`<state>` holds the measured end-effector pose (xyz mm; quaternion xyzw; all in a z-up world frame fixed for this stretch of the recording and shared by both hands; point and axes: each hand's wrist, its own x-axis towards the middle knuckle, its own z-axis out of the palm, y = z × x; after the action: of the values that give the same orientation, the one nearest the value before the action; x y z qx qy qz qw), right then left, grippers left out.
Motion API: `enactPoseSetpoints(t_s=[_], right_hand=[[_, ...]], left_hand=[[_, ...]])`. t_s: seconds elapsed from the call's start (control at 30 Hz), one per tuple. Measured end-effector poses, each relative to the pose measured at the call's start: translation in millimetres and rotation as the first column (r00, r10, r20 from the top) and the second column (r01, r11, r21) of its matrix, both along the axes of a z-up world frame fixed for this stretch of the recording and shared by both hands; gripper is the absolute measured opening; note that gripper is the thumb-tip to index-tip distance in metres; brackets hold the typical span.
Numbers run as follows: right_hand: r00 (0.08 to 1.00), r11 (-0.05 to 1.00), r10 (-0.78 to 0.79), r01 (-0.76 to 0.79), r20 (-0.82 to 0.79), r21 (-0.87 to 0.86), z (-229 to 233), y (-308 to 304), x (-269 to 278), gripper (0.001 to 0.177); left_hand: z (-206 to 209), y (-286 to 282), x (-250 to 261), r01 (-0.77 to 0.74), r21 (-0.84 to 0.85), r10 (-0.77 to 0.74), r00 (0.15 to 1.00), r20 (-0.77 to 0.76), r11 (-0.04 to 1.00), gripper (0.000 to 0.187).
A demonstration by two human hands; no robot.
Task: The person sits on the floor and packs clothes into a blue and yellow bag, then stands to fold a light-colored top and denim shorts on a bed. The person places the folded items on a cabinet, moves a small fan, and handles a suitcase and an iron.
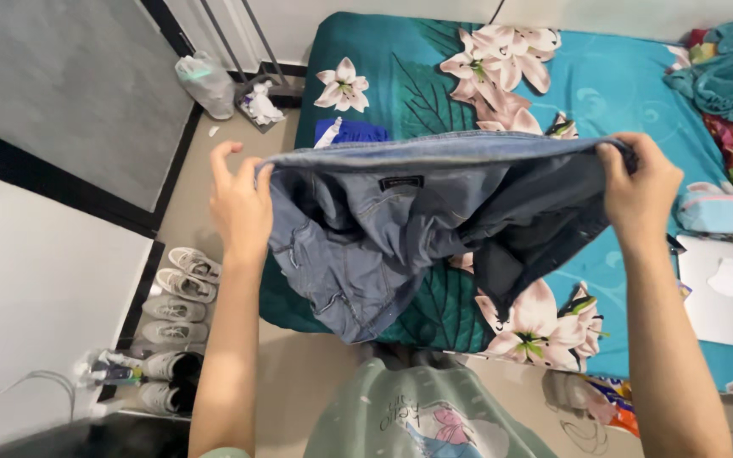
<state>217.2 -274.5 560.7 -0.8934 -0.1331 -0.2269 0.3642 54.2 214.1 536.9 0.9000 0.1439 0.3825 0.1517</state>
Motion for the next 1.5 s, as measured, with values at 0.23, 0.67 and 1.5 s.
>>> enactPoseSetpoints(t_s=[0.23, 0.67, 1.5], right_hand=[[0.654, 0.845, 0.025, -0.418, -0.756, -0.334, -16, -29, -14, 0.044], [0.641, 0.994, 0.110, -0.076, -0.759, 0.080, -96, 25, -61, 0.036], [0.533, 0.670, 0.694, -0.233, -0.484, 0.705, -59, 124, -124, 0.020]], left_hand=[[-64, 43, 0, -0.008, -0.565, -0.461, 0.569, -0.681, 0.825, 0.055], [-128, -107, 22, -0.005, -0.973, -0.492, 0.864, 0.111, -0.229, 0.021], [-91, -193, 2, 0.503, -0.830, -0.751, 0.638, 0.168, 0.242, 0.055]])
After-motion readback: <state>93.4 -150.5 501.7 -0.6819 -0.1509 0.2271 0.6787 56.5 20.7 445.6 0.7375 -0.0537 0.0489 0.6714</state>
